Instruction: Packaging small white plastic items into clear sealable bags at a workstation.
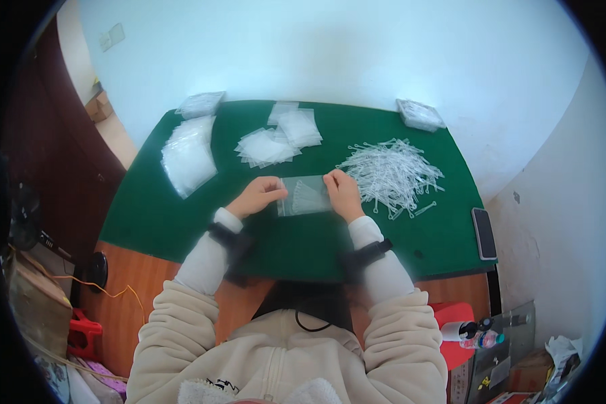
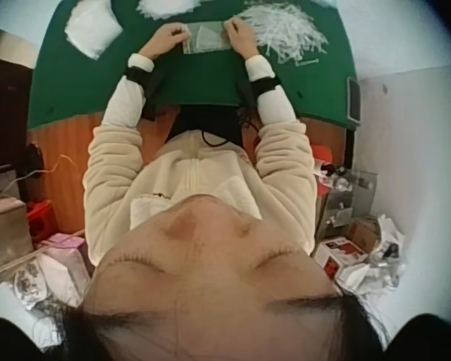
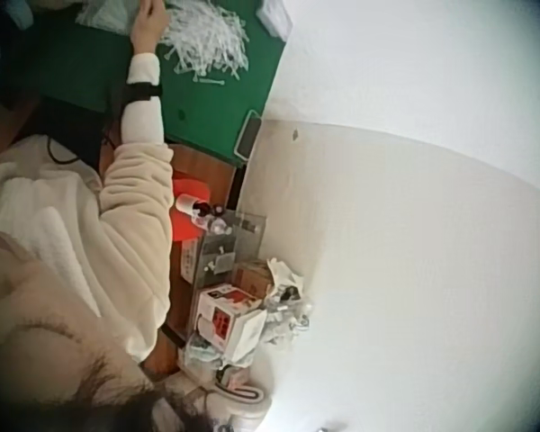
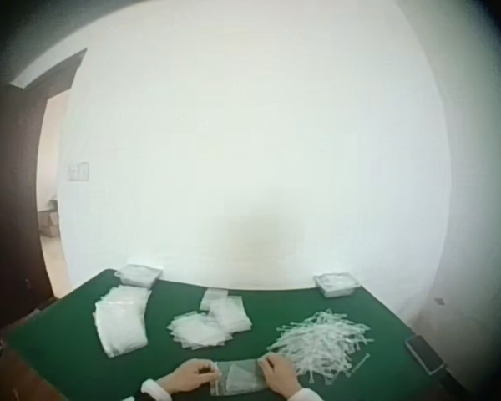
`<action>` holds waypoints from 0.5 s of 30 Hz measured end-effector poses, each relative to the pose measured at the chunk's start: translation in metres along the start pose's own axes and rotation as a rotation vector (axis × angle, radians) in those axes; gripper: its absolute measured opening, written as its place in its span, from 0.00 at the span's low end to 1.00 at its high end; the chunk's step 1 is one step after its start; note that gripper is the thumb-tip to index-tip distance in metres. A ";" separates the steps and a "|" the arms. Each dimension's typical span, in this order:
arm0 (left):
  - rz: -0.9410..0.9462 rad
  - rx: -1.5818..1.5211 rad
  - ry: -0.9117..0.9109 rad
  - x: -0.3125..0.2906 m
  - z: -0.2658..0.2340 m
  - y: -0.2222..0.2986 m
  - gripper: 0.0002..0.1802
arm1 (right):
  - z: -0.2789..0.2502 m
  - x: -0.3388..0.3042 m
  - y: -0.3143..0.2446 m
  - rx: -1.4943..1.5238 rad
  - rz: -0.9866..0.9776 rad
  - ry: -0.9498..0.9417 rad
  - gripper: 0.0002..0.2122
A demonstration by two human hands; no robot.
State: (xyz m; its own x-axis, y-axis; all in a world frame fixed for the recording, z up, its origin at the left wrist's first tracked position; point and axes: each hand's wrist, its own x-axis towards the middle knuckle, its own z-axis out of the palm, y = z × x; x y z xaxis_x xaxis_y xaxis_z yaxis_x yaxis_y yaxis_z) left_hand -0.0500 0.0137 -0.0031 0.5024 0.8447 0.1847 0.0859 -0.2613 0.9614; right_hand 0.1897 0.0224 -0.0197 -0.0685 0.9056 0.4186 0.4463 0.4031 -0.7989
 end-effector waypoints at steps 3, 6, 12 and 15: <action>-0.069 0.041 0.009 -0.013 -0.016 0.003 0.10 | -0.001 -0.001 0.002 -0.009 0.026 -0.050 0.09; -0.319 -0.083 0.047 -0.030 -0.032 0.012 0.10 | -0.009 -0.001 0.006 -0.008 0.019 -0.055 0.08; -0.448 0.096 0.295 -0.081 -0.112 0.010 0.10 | -0.006 -0.001 0.004 0.043 0.002 -0.079 0.08; -0.516 0.164 0.453 -0.098 -0.143 0.013 0.10 | -0.006 -0.001 0.003 0.079 0.067 -0.090 0.07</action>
State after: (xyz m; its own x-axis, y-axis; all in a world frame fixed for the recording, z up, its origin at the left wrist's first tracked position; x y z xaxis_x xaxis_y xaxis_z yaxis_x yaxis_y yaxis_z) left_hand -0.2207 -0.0057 0.0206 -0.0416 0.9817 -0.1858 0.3629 0.1881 0.9126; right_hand 0.1970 0.0215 -0.0201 -0.1226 0.9377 0.3251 0.3807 0.3470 -0.8571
